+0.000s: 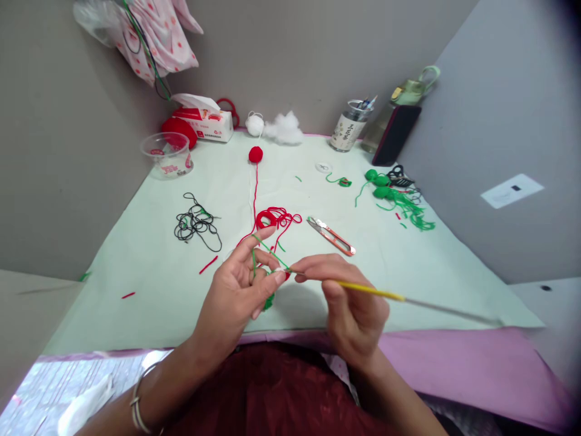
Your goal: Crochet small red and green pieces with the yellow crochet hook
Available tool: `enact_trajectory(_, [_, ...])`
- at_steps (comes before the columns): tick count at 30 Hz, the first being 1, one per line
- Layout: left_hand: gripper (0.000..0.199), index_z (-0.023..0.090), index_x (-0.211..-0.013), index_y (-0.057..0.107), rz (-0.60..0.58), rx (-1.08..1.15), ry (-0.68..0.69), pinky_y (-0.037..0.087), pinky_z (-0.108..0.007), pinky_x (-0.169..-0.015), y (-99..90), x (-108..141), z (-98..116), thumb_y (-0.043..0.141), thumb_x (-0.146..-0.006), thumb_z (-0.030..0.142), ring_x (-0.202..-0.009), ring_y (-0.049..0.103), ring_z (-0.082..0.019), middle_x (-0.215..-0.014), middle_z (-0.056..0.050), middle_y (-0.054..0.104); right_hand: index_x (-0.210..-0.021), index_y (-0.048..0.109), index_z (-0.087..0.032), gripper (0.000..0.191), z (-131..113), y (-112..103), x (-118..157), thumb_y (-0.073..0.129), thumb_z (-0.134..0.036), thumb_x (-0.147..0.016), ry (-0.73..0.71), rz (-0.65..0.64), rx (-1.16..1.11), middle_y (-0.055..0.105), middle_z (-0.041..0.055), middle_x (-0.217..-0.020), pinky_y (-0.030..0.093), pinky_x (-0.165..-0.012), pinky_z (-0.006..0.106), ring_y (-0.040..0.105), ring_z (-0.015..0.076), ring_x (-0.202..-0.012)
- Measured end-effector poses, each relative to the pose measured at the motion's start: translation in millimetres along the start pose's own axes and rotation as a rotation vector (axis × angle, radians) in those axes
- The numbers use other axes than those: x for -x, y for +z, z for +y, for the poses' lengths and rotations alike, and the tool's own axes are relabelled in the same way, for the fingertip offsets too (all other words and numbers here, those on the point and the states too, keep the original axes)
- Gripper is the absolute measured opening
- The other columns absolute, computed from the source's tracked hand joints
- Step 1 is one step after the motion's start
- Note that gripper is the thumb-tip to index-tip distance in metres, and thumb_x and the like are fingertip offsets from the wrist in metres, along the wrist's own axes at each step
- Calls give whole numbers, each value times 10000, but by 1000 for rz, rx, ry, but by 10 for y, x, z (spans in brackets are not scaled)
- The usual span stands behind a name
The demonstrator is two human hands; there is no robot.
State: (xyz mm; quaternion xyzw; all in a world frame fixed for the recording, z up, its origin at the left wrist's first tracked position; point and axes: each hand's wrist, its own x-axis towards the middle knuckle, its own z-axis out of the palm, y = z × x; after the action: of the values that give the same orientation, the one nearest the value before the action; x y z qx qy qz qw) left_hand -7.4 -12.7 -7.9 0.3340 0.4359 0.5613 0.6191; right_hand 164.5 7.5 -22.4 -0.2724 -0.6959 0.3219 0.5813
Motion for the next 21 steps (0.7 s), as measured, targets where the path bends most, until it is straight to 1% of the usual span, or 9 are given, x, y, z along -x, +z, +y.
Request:
enact_trajectory(2, [691, 277, -1416, 673, 27, -34, 47, 354, -119, -424, 5, 5, -25, 860, -788, 55, -467, 424, -2, -857, 63, 663, -1184, 758, -231, 250, 4, 3, 18, 532, -181, -1090, -106, -41, 107, 813, 70, -1014, 636, -845, 356, 771, 207, -988])
enact_trajectory(4, [726, 274, -1435, 655, 25, -16, 40, 358, -120, -420, 14, 6, -32, 874, -776, 62, -475, 431, -13, -842, 63, 665, -1223, 761, -258, 260, 33, 10, 45, 573, -171, -1067, -164, -52, 216, 813, 77, -1040, 649, -810, 362, 779, 219, -970])
enact_trajectory(6, [722, 247, -1432, 654, -23, 71, -42, 330, -124, -387, 24, -1, -15, 896, -766, 111, -458, 397, -19, -803, 65, 649, -1245, 771, -299, 291, 64, 18, 71, 666, -158, -1012, -206, -64, 329, 808, 76, -1083, 658, -802, 363, 782, 234, -984])
enact_trajectory(8, [667, 193, -1390, 680, -77, 174, -172, 284, -120, -360, 32, -15, 25, 913, -765, 171, -431, 300, -9, -723, 81, 596, -1243, 781, -316, 315, 77, 23, 80, 697, -151, -989, -218, -51, 372, 800, 76, -1100, 658, -800, 363, 776, 241, -997])
enact_trajectory(10, [581, 143, -1319, 719, -94, 241, -265, 263, -107, -365, 37, -30, 74, 919, -777, 207, -437, 186, -3, -619, 116, 486, -1200, 791, -295, 267, 71, 29, 61, 630, -165, -1032, -123, 49, 263, 793, 66, -1017, 640, -766, 364, 757, 221, -915])
enact_trajectory(12, [521, 138, -1279, 745, -74, 265, -268, 265, -96, -375, 39, -40, 110, 915, -791, 207, -452, 138, -8, -573, 138, 400, -1111, 798, -267, 250, 61, 39, 19, 560, -201, -1076, 42, 168, 51, 765, 44, -898, 608, -701, 350, 707, 185, -772])
enact_trajectory(14, [503, 165, -1261, 764, -54, 253, -219, 274, -95, -372, 39, -44, 112, 915, -782, 184, -449, 164, -3, -610, 122, 445, -1039, 798, -256, 234, 58, 57, -24, 568, -244, -1082, 161, 196, -140, 753, 31, -858, 589, -667, 333, 676, 166, -718])
enact_trajectory(17, [521, 221, -1250, 788, -36, 181, -145, 304, -108, -359, 37, -40, 53, 913, -751, 139, -450, 283, 8, -814, 59, 602, -1040, 812, -262, 195, 55, 93, -60, 619, -277, -1065, 197, 135, -189, 802, 46, -969, 609, -699, 333, 706, 173, -784])
enact_trajectory(21, [551, 281, -1282, 787, -17, 115, -67, 356, -118, -379, 47, -25, -48, 899, -765, 125, -484, 410, -9, -920, 33, 657, -1084, 811, -272, 215, 30, 137, -46, 598, -250, -1074, 135, 121, -75, 822, 44, -1003, 625, -707, 335, 727, 169, -772])
